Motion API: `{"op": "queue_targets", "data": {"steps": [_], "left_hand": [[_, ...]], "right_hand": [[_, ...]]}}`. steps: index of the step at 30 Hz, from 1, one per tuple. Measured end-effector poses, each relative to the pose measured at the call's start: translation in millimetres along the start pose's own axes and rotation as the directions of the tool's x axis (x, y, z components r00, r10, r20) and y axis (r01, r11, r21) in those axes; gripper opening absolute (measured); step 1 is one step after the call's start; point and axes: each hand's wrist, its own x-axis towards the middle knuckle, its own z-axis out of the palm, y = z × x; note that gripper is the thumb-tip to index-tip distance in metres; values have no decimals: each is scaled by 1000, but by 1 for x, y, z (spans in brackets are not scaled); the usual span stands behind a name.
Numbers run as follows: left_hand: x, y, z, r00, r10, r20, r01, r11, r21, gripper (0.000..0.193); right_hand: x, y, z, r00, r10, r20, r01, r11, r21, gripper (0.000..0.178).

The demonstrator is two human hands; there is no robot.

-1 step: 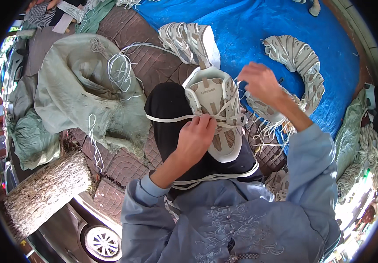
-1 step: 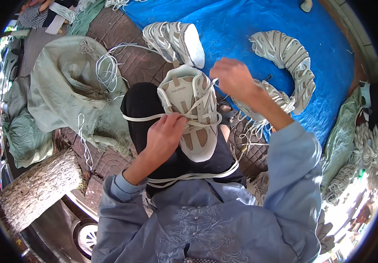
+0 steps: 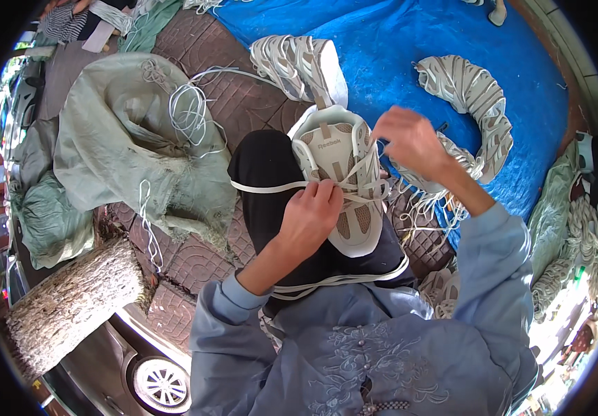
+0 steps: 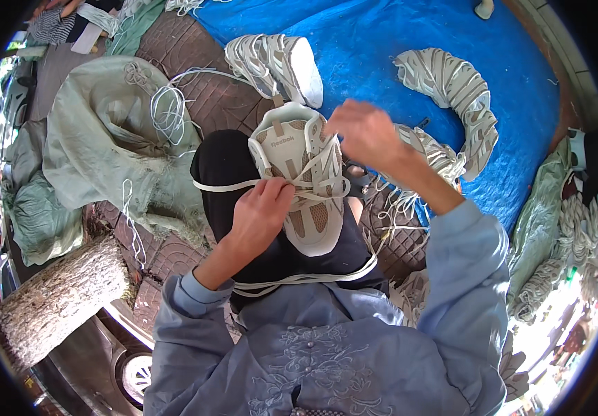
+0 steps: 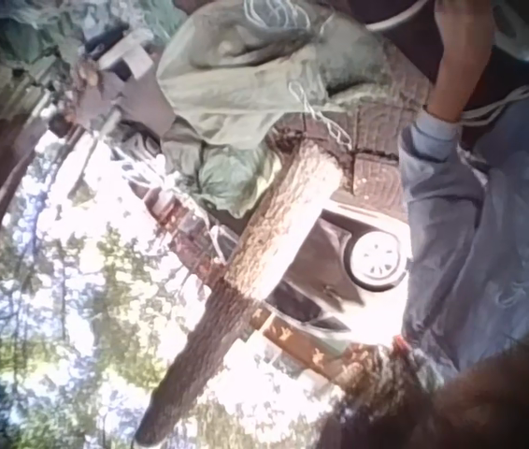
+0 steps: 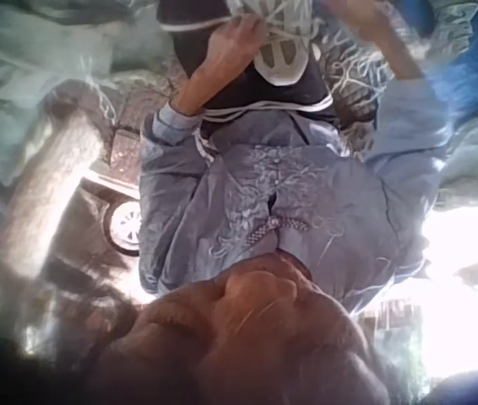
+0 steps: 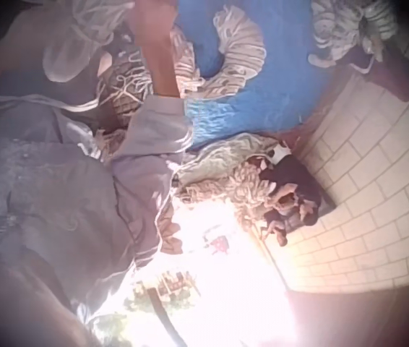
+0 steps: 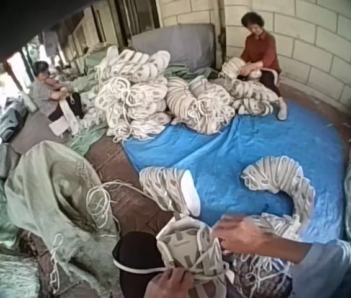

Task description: The person sits on the ground and laces a white sneaker by hand. They thread the laces through the eyelets, pull them tight, and tie a knot. The person then picks up a second sneaker and begins the same lacing process.

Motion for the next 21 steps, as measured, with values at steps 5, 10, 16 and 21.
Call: {"op": "queue_targets", "data": {"steps": [5, 10, 16, 21], "left_hand": [[9, -9, -6, 986, -41, 163, 82, 965, -248, 9], [21, -16, -36, 905, -115, 411, 370, 688, -624, 9], [-2, -2, -14, 996, 77, 49, -76, 997, -16, 15], [0, -1, -5, 990, 106, 91, -122, 975, 186, 18]], "right_hand": [[5, -54, 15, 998, -50, 39, 43, 985, 165, 26], [7, -61, 22, 995, -63, 84, 52, 991, 127, 21], [3, -58, 26, 998, -22, 53, 20, 999, 46, 19], [14, -52, 31, 1000, 12, 7, -13, 996, 93, 20]]}}
